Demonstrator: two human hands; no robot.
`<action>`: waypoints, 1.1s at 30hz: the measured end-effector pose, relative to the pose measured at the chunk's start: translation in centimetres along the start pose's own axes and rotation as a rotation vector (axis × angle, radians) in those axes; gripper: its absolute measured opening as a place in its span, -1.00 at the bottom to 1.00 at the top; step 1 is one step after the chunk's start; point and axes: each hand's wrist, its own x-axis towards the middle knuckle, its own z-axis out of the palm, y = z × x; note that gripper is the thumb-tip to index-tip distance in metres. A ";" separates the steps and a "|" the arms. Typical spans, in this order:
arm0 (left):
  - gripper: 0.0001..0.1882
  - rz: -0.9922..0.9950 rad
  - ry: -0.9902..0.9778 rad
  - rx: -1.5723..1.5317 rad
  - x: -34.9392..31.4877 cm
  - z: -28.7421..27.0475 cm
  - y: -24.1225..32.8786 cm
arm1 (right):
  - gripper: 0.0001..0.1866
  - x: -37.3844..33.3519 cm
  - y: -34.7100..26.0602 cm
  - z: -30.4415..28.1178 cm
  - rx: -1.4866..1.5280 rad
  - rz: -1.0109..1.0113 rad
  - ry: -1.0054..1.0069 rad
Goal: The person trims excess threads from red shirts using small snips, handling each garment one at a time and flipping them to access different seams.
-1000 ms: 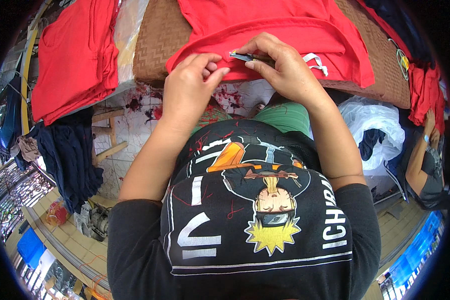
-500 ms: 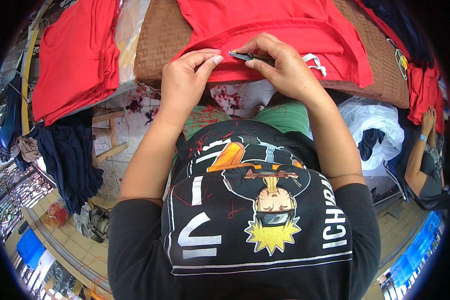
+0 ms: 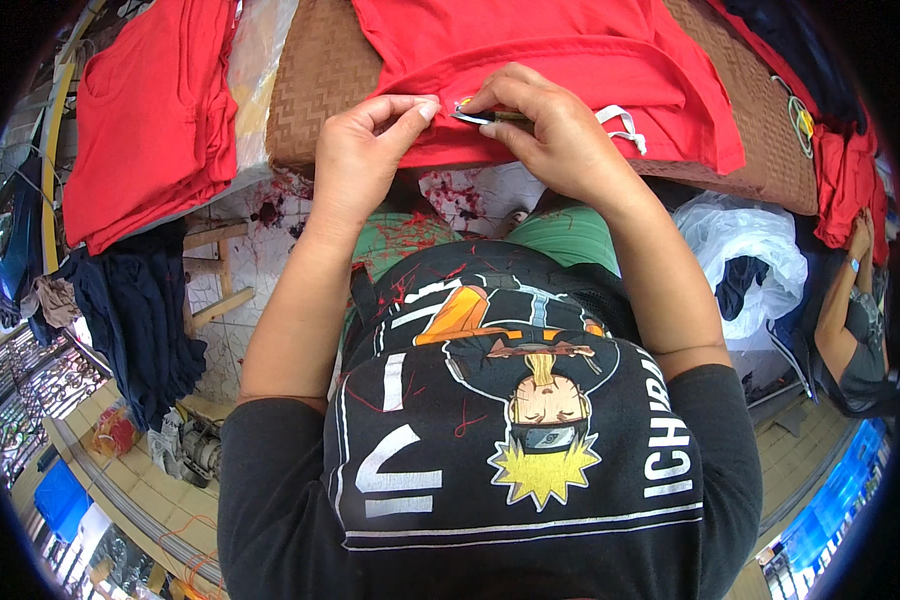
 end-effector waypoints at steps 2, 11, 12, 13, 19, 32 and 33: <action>-0.76 -0.003 -0.014 -0.061 0.1 -0.1 -0.2 | -0.73 0.1 0.0 0.0 0.007 0.014 0.017; -0.69 -0.014 -0.454 0.381 -2.5 -4.7 4.0 | -0.78 1.1 -0.5 0.3 -0.115 -0.038 0.102; -0.66 -0.070 -0.545 0.714 -3.5 -6.5 6.7 | -0.81 1.0 -0.3 -0.4 -0.145 -0.048 0.161; -0.63 -0.131 -0.633 1.058 -4.4 -8.2 9.6 | -0.85 0.8 0.0 -1.4 -0.167 -0.056 0.225; -0.71 0.145 -0.101 1.314 -9.0 -12.2 12.1 | -0.73 0.4 -1.2 -4.3 -0.152 0.041 0.339; -0.83 0.561 0.483 0.043 2.3 -5.1 5.5 | -0.75 -4.2 -2.5 -10.2 -0.080 0.148 0.754; -0.83 0.450 0.626 -0.152 2.1 -6.7 7.3 | -0.77 -4.8 -1.9 -11.3 -0.057 0.123 0.827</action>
